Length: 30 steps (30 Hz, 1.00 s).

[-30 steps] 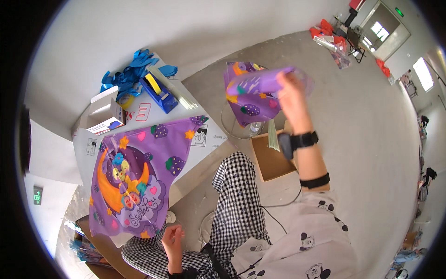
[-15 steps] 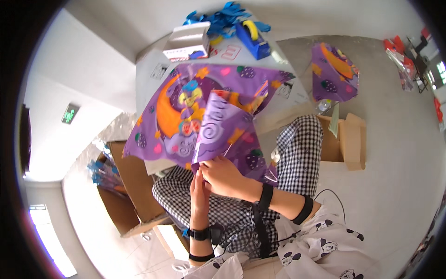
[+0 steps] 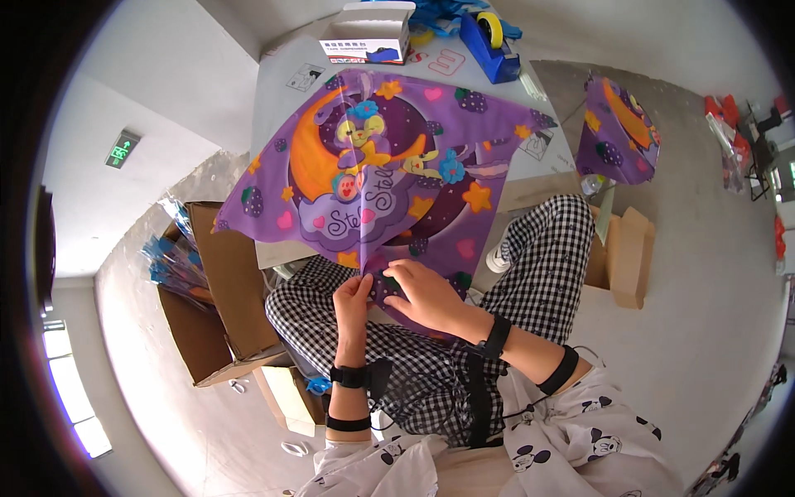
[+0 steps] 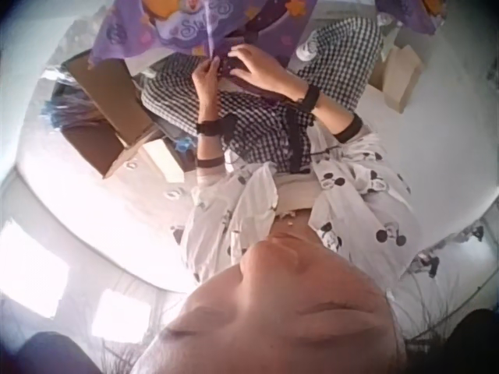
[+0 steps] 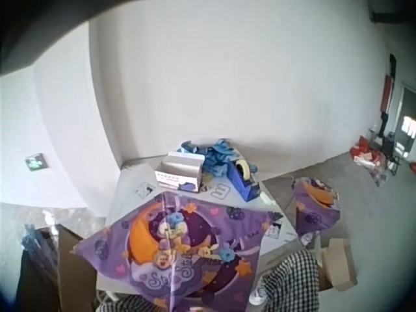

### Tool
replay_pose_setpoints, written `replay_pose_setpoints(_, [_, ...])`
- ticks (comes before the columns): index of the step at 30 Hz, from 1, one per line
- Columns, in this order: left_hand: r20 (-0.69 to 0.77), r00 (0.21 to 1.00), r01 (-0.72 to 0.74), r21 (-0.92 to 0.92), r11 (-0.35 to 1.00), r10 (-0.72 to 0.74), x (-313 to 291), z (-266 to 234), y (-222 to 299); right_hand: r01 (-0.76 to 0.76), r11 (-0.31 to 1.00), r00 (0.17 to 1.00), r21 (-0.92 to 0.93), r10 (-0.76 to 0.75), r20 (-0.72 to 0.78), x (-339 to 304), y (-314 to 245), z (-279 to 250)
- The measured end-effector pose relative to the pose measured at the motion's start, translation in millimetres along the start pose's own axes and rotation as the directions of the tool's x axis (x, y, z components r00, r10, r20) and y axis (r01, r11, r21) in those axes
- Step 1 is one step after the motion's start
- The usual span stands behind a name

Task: Assembling and folding purple character-themed kites for packaging.

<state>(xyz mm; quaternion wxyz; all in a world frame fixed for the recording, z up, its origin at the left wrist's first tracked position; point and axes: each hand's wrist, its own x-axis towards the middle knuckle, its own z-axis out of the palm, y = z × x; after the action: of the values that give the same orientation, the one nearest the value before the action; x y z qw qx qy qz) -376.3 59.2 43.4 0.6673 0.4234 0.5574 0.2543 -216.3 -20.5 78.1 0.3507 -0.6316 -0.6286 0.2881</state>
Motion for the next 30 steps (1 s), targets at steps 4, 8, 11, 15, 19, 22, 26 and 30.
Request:
replay_pose_setpoints(4, [-0.013, 0.996, -0.083, 0.089, 0.993, 0.084, 9.3, 5.3, -0.8, -0.104, 0.995, 0.993, 0.012, 0.104, -0.052, -3.6, 4.9, -0.2])
replay_pose_setpoints(8, [0.018, 0.984, -0.177, 0.085, 0.980, 0.177, 7.1, 15.0, 4.6, -0.169, 0.982, 0.980, 0.087, 0.177, -0.093, -2.6, 0.3, 0.6])
replay_pose_setpoints(11, [0.023, 0.979, -0.203, 0.059, 0.977, 0.202, 0.0, 30.8, 14.2, -0.216, 0.967, 0.971, 0.132, 0.227, -0.078, 2.8, -2.4, -5.9])
replay_pose_setpoints(15, [0.063, 0.983, -0.174, 0.011, 0.985, 0.173, -4.7, 34.2, 25.1, -0.236, 0.914, 0.956, 0.331, 0.280, -0.091, 8.6, 0.9, -10.9])
replay_pose_setpoints(19, [0.106, 0.979, -0.180, 0.029, 0.983, 0.176, -8.8, 40.6, 39.7, -0.230, 0.894, 0.928, 0.385, 0.321, -0.189, 9.2, 5.4, -22.6])
replay_pose_setpoints(22, [0.073, 0.976, -0.201, -0.068, 0.977, 0.206, -5.5, 50.2, 39.3, -0.278, 0.811, 0.873, 0.515, 0.437, -0.215, 8.6, 14.7, -44.8])
replay_pose_setpoints(26, [0.004, 0.965, -0.263, -0.005, 0.965, 0.263, 7.6, 36.1, 55.5, -0.179, 0.759, 0.790, 0.627, 0.490, -0.368, 10.1, 31.4, -96.6])
replay_pose_setpoints(30, [-0.101, 0.954, -0.290, -0.076, 0.954, 0.282, 35.2, 36.7, 81.2, -0.063, 0.767, 0.598, 0.639, 0.542, -0.591, -14.5, 60.6, -215.2])
